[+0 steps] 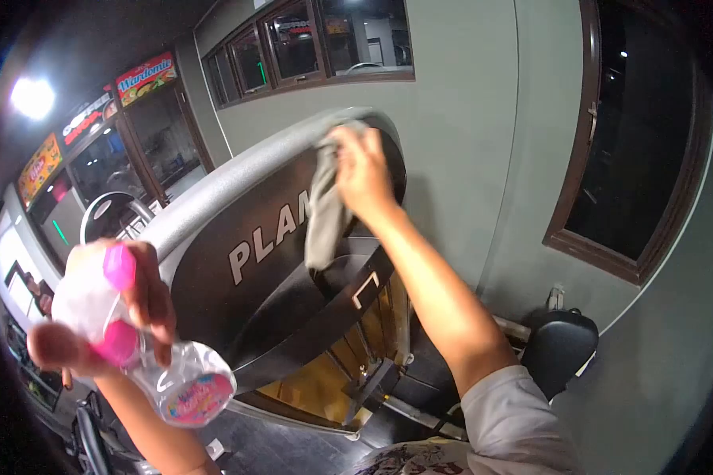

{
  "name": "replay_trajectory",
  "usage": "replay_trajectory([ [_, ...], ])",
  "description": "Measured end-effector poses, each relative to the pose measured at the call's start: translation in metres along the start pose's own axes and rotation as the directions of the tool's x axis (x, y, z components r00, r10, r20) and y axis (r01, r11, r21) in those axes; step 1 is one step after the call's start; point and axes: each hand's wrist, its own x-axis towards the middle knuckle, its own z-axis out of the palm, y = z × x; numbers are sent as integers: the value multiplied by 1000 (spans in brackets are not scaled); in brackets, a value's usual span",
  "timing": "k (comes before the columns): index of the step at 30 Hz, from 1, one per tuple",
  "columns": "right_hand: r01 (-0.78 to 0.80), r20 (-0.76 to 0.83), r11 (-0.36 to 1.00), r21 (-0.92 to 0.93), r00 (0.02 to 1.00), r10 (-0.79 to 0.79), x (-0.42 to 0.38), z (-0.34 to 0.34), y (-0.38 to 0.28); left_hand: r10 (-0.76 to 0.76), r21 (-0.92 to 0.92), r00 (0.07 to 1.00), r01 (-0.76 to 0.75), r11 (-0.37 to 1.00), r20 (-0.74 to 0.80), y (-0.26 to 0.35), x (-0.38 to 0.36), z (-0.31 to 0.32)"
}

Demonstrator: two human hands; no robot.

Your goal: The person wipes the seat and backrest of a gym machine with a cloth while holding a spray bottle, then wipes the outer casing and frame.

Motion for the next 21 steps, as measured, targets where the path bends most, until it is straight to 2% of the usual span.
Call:
replay_trajectory([
  [1, 13, -146, 992, -124, 989, -32, 5, -2, 21, 17, 10, 1000, -17, 1000, -9, 3, 1, 9],
  [2, -61, -133, 993, -100, 990, 47, -2, 2, 37, -13, 27, 1000, 13, 1000, 21, 8, 6, 15],
  [4, -177, -96, 984, -28, 980, 174, -8, 9, 16, -73, 66, 994, 68, 996, 82, 17, 16, 26],
  [5, -31, -81, 998, 61, 996, 36, -11, 11, -4, -56, 56, 996, 52, 997, 70, 14, 19, 32],
  [6, 50, 21, 994, 98, 998, -52, -19, 10, -25, -38, 48, 998, 35, 998, 58, 11, 22, 37],
  [7, 102, 93, 961, 259, 987, -130, -30, 14, -41, -7, 20, 999, 6, 1000, 45, 5, 25, 41],
  [8, 133, 223, 944, 303, 953, -206, -41, 13, -52, 3, 3, 999, -3, 1000, 43, 1, 29, 44],
  [10, 158, 385, 946, 283, 884, -263, -43, -10, -53, 1, -18, 999, 0, 1000, 49, -7, 35, 48],
  [11, 245, 375, 946, 213, 874, -310, -39, -11, -38, 15, -19, 998, -14, 1000, 53, -10, 34, 53],
  [12, -53, 457, 965, 257, 886, -73, -30, -20, -16, 30, -19, 998, -29, 999, 56, -13, 34, 58],
  [13, -346, 511, 897, 276, 843, 168, -20, -30, 5, 44, -20, 997, -43, 999, 60, -16, 33, 63],
  [14, -96, 377, 978, 183, 926, 20, -18, -46, 34, 42, -38, 996, -39, 998, 74, -17, 30, 67],
  [16, -113, 336, 961, -251, 921, 196, -15, -76, 67, 11, -14, 978, -8, 1000, 209, -17, 21, 64],
  [17, -206, 354, 951, -232, 893, 280, -17, -82, 73, -5, 1, 961, 5, 1000, 275, -17, 18, 63],
  [19, -118, 438, 919, -377, 851, 289, -27, -82, 66, -43, 9, 942, 43, 999, 333, -25, 14, 65],
  [20, -111, 511, 945, -307, 819, 262, -31, -83, 55, -91, 56, 945, 77, 995, 313, -28, 9, 68],
  [21, -79, 508, 977, -197, 844, 171, -43, -81, 51, -149, 118, 949, 120, 986, 276, -31, 3, 71],
])
